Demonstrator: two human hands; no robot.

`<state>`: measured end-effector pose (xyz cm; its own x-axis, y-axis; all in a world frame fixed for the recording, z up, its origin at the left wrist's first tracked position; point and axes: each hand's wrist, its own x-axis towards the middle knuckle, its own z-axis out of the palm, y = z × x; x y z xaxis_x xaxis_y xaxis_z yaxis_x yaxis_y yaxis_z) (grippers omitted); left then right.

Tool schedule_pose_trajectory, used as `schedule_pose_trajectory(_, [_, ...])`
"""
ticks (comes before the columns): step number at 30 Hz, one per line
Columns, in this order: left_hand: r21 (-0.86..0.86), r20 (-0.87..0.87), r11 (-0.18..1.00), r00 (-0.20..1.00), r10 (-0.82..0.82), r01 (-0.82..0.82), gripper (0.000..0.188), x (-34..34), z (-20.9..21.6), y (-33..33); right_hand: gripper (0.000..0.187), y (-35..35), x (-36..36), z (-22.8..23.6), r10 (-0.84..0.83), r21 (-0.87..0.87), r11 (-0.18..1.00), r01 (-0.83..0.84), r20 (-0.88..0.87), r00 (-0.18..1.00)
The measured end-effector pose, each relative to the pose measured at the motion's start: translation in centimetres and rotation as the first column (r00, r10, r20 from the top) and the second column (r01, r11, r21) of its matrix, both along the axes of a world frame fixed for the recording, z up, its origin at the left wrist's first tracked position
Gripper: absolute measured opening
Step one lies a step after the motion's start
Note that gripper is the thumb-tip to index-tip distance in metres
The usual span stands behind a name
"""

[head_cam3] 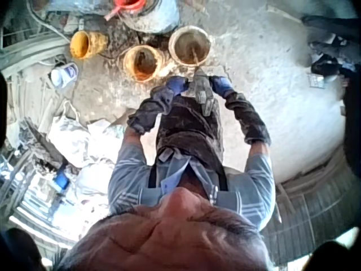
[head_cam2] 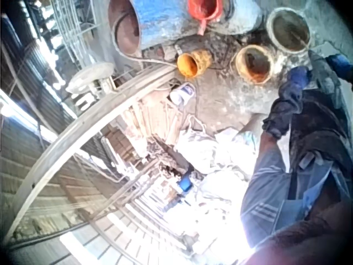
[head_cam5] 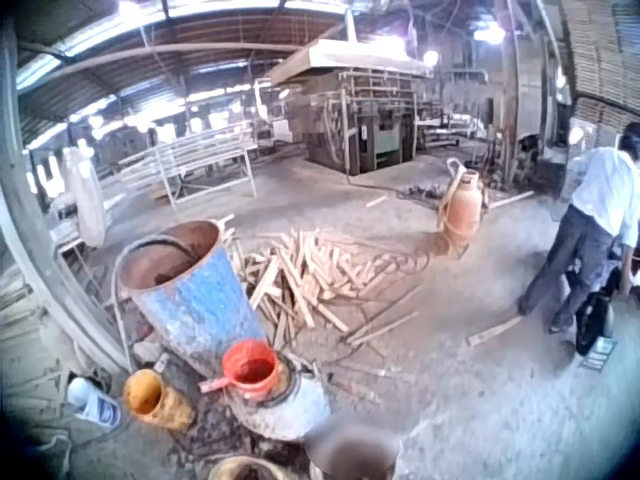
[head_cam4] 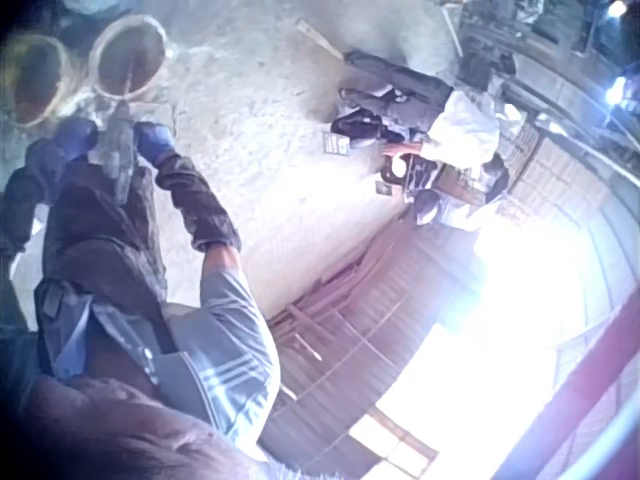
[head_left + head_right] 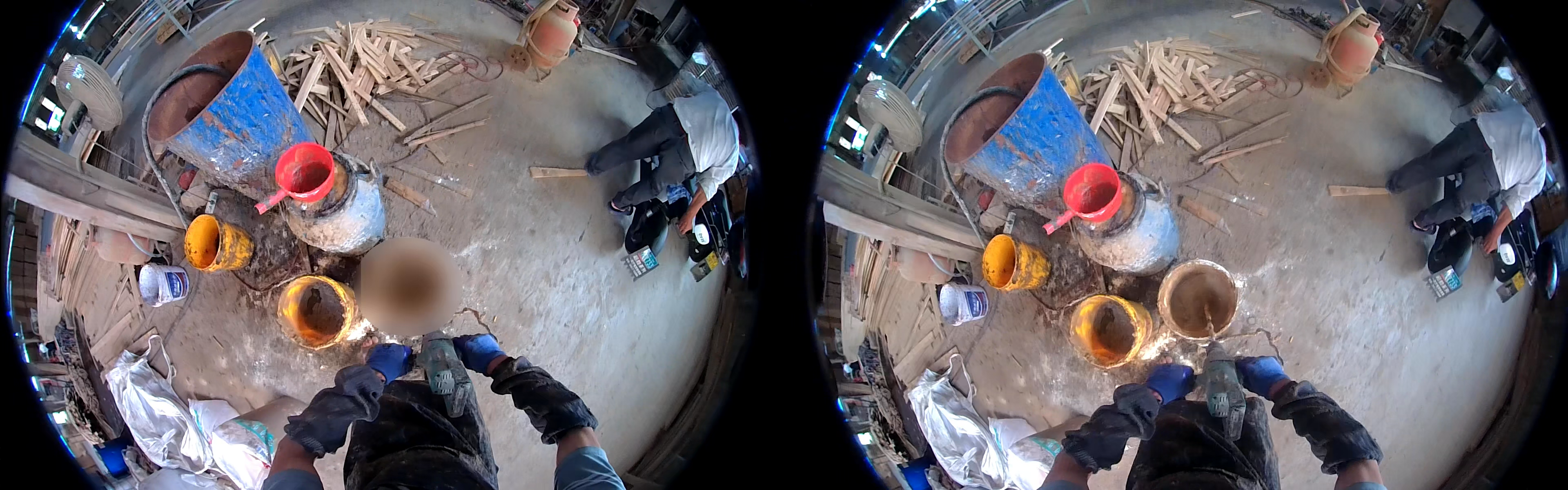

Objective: The person mixes a light-colored substance in a bucket using an electric mixer, adds more powder from a bag, and stirs the mixture again.

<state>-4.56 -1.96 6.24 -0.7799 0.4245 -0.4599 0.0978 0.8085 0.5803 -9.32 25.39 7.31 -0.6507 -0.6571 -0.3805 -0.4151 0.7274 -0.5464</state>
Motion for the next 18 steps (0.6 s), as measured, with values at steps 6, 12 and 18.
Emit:
schedule_pose_trajectory(6, [-0.098,0.017,0.992,0.997,-0.073,0.074,0.022,-0.9,5.4,3.3,0.030,4.1,1.2,1.4,-0.018,-0.066,0.998,0.019,0.013,1.000])
schedule_pose_trajectory(12, [-0.235,-0.065,0.968,0.992,-0.105,0.087,0.018,0.4,10.6,6.6,0.035,6.7,2.6,5.0,-0.044,-0.194,0.980,0.052,0.046,0.998])
schedule_pose_trajectory(18, [-0.317,-0.287,0.945,0.942,-0.177,0.081,0.019,3.2,14.2,8.9,0.030,9.7,4.6,7.7,-0.029,-0.236,0.972,0.024,-0.016,0.999])
